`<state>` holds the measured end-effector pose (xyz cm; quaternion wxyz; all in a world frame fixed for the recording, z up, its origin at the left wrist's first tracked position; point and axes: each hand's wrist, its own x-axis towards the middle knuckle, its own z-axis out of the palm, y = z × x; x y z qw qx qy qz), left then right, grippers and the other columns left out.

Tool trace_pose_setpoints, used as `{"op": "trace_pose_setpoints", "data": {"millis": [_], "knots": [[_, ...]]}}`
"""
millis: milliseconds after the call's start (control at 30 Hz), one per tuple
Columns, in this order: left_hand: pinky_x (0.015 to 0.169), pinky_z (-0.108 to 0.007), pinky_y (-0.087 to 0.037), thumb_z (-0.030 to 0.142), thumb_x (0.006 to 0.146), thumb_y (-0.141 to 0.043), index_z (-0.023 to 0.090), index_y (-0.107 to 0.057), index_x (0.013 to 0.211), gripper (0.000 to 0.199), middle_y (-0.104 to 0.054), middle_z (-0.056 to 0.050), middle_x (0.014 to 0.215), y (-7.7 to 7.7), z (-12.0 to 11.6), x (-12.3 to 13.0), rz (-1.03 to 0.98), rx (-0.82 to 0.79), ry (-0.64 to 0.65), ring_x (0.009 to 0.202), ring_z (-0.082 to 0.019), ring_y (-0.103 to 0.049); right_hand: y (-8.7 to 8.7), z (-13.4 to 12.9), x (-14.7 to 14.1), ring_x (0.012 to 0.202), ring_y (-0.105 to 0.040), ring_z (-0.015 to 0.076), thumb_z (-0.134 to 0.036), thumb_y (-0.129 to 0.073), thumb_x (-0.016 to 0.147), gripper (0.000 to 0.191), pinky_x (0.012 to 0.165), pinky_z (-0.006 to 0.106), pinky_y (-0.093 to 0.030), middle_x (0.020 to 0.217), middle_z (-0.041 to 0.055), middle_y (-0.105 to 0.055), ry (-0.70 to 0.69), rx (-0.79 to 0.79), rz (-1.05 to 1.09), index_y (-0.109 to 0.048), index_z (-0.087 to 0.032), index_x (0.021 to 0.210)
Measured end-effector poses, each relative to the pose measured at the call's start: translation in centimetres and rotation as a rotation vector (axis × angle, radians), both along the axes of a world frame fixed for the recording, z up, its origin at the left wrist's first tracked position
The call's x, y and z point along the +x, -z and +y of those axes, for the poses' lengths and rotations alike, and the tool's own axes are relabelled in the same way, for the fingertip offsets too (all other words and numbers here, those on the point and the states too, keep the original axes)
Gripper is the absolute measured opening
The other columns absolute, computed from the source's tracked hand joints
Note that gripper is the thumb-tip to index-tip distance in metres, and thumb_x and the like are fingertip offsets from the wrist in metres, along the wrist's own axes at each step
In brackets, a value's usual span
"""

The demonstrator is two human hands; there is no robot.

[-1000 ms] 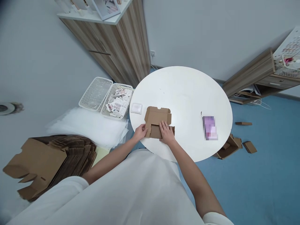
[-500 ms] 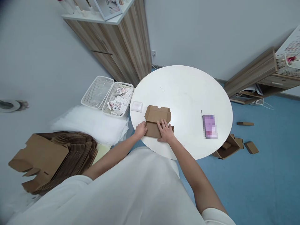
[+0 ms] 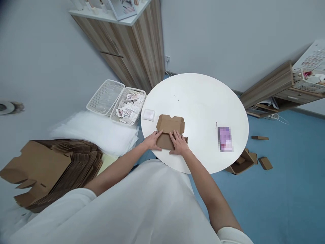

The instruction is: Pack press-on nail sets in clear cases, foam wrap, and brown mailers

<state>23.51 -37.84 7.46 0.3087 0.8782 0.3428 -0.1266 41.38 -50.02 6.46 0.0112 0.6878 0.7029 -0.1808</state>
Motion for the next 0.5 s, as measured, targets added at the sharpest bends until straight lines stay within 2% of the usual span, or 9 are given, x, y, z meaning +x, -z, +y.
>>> {"op": "trace_pose_setpoints", "data": {"millis": [33,100,167,233,300,367,500], "knots": [[0.079,-0.033,-0.042,0.047,0.043,-0.075,0.028,-0.011,0.137,0.116,-0.039,-0.01,0.118,0.1,0.0,0.0,-0.011,-0.006,-0.004,0.102,-0.03,-0.052,-0.2,-0.6,0.3,0.132,-0.004,0.0328,-0.061,-0.058,0.059,0.106,0.101,0.049,-0.016,0.145,0.0141,-0.003,0.034,0.032,0.016,-0.003,-0.018,0.138],[0.079,-0.033,-0.042,0.046,0.044,-0.075,0.029,-0.011,0.137,0.114,-0.039,-0.01,0.119,0.2,0.0,0.0,-0.023,-0.015,-0.014,0.102,-0.03,-0.052,-0.2,-2.3,0.9,0.131,-0.008,0.0327,-0.06,-0.049,0.067,0.093,0.1,0.05,-0.018,0.145,0.0135,-0.006,0.197,0.113,0.062,-0.006,-0.019,0.138],[0.079,-0.033,-0.042,0.045,0.044,-0.075,0.03,-0.011,0.137,0.113,-0.038,-0.009,0.119,0.3,-0.1,-0.2,-0.024,-0.018,-0.025,0.102,-0.03,-0.052,0.3,-4.3,1.4,0.127,-0.022,0.0319,-0.055,-0.042,0.074,0.082,0.097,0.048,-0.027,0.143,0.0156,-0.016,0.495,0.176,0.17,-0.008,-0.016,0.138],[0.079,-0.033,-0.042,0.045,0.044,-0.075,0.029,-0.011,0.137,0.114,-0.038,-0.01,0.12,0.4,-0.2,-0.2,-0.023,-0.012,-0.032,0.103,-0.03,-0.051,0.9,-5.9,1.6,0.111,-0.045,0.0284,-0.052,-0.04,0.076,0.079,0.087,0.043,-0.04,0.134,0.0163,-0.033,0.75,0.122,0.408,-0.007,-0.015,0.138],[0.079,-0.032,-0.042,0.044,0.044,-0.075,0.029,-0.011,0.137,0.114,-0.038,-0.01,0.12,0.5,-0.2,-0.1,-0.021,0.0,-0.034,0.104,-0.03,-0.05,1.3,-6.4,1.4,0.093,-0.055,0.0237,-0.049,-0.044,0.074,0.08,0.077,0.038,-0.046,0.127,0.0141,-0.042,0.898,0.043,0.632,-0.009,-0.016,0.138],[0.078,-0.033,-0.042,0.044,0.044,-0.076,0.029,-0.012,0.137,0.114,-0.038,-0.011,0.119,0.5,-0.3,0.0,-0.022,0.007,-0.03,0.103,-0.031,-0.05,1.2,-6.0,0.9,0.084,-0.057,0.0206,-0.045,-0.049,0.071,0.079,0.074,0.035,-0.047,0.119,0.0109,-0.05,0.927,-0.016,0.779,-0.015,-0.017,0.136],[0.078,-0.033,-0.042,0.045,0.042,-0.076,0.029,-0.014,0.136,0.114,-0.039,-0.011,0.119,0.5,-0.4,0.2,-0.034,-0.006,-0.039,0.102,-0.031,-0.051,-0.1,-4.0,-0.2,0.074,-0.056,0.0172,-0.045,-0.047,0.073,0.059,0.071,0.034,-0.047,0.109,0.0067,-0.056,0.792,-0.044,0.863,-0.038,-0.02,0.126]]}}
